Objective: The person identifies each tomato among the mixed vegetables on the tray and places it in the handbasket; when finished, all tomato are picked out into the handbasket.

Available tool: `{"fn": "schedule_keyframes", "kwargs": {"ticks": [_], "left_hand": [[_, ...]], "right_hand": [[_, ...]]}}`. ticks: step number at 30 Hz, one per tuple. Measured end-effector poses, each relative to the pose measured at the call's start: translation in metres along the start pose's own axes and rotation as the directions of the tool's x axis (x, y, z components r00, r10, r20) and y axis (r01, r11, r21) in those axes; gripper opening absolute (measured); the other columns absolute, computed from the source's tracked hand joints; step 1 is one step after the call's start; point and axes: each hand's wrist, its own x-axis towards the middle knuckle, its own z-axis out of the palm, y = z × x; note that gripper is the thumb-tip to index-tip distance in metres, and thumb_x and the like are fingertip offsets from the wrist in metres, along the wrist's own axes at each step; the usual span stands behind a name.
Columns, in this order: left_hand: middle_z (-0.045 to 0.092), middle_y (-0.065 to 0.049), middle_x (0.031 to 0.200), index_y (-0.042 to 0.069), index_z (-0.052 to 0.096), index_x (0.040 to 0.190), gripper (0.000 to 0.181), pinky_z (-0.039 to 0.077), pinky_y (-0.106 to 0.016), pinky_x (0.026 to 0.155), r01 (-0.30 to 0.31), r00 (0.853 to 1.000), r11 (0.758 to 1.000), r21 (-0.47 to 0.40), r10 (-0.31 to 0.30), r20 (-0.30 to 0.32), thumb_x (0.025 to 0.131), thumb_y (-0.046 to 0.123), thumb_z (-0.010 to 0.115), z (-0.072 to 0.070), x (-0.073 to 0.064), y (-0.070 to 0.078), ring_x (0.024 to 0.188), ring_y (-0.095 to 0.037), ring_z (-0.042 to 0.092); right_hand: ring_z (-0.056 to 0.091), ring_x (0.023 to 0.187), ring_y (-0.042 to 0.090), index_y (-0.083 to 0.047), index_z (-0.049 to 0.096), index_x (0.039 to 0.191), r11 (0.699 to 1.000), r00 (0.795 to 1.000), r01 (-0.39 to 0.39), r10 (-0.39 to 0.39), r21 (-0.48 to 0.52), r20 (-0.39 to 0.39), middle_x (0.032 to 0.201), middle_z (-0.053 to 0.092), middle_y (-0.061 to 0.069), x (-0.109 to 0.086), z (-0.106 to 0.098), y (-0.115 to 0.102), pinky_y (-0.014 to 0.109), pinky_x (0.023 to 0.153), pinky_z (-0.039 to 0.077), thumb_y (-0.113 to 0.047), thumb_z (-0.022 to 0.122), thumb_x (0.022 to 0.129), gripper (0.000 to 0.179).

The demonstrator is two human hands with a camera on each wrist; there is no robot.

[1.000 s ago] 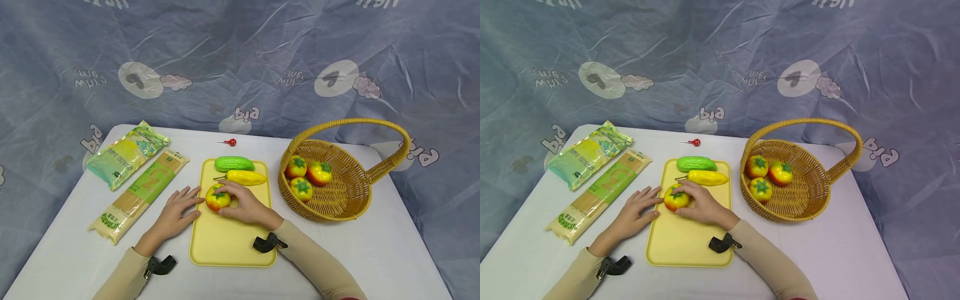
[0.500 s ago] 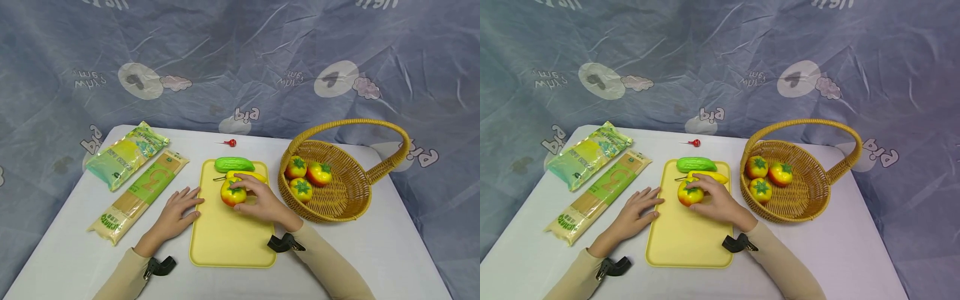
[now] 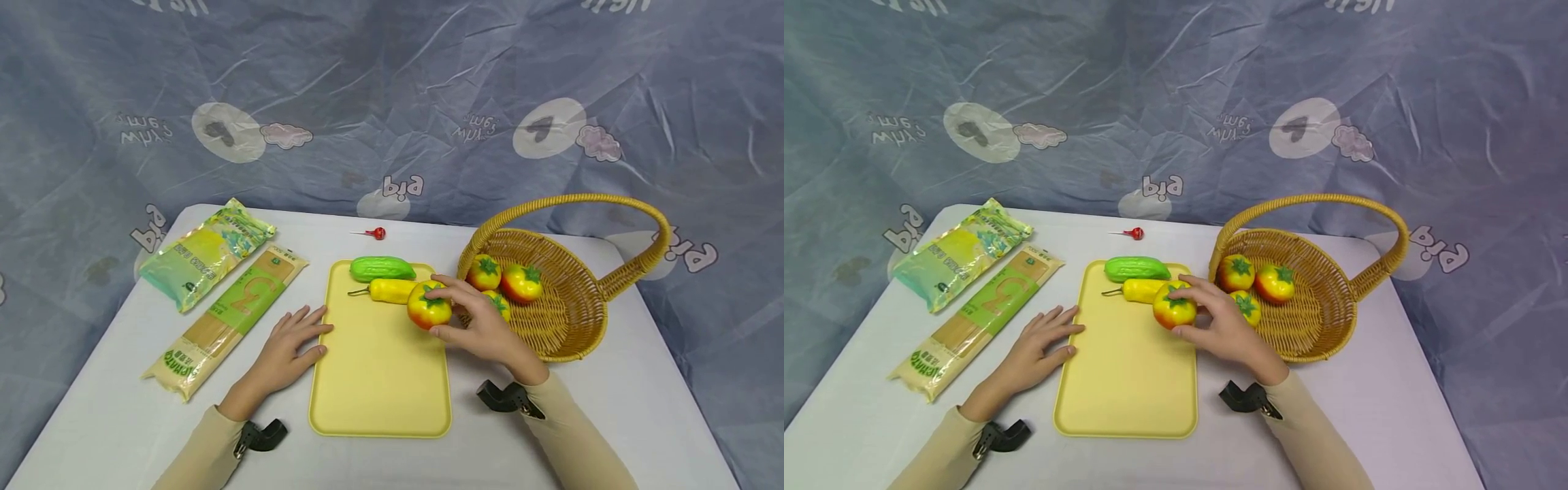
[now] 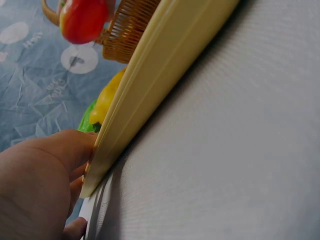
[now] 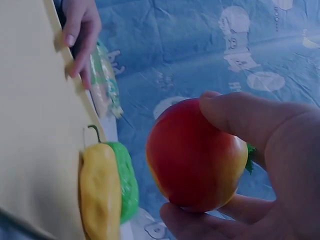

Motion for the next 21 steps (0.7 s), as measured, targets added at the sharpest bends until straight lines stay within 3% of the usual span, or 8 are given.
{"fn": "schedule_keyframes", "kwargs": {"ticks": [6,14,21], "left_hand": [[0.049,-0.01,0.158,0.015,0.071,0.129,0.037,0.018,-0.07,0.121,0.002,1.0,1.0,0.0,-0.002,-0.002,0.093,0.024,0.072,0.0,0.001,0.001,0.15,-0.045,0.035],[0.049,-0.01,0.157,0.014,0.07,0.129,0.037,0.018,-0.07,0.12,0.006,1.0,1.0,-0.007,-0.006,-0.003,0.093,0.022,0.072,0.0,0.0,0.002,0.15,-0.045,0.036],[0.049,-0.011,0.157,0.014,0.071,0.129,0.036,0.018,-0.071,0.12,-0.002,1.0,1.0,-0.014,0.002,-0.006,0.093,0.021,0.072,0.0,0.0,0.001,0.149,-0.045,0.036]], "right_hand": [[0.054,0.136,0.038,-0.011,0.068,0.125,0.998,0.998,-0.005,0.001,-0.055,-0.066,0.15,0.053,0.019,-0.018,-0.023,0.003,0.012,0.096,0.05,-0.006,0.085,0.081,0.048],[0.045,0.131,-0.013,-0.006,0.066,0.126,0.998,0.993,-0.032,0.025,-0.063,-0.119,0.15,0.051,0.025,-0.039,-0.044,0.011,0.008,0.09,0.051,0.001,0.082,0.081,0.048],[0.045,0.124,-0.019,-0.002,0.066,0.126,0.994,0.982,-0.08,0.064,-0.08,-0.179,0.149,0.05,0.028,-0.052,-0.059,0.019,0.004,0.089,0.049,0.004,0.08,0.082,0.047]]}}
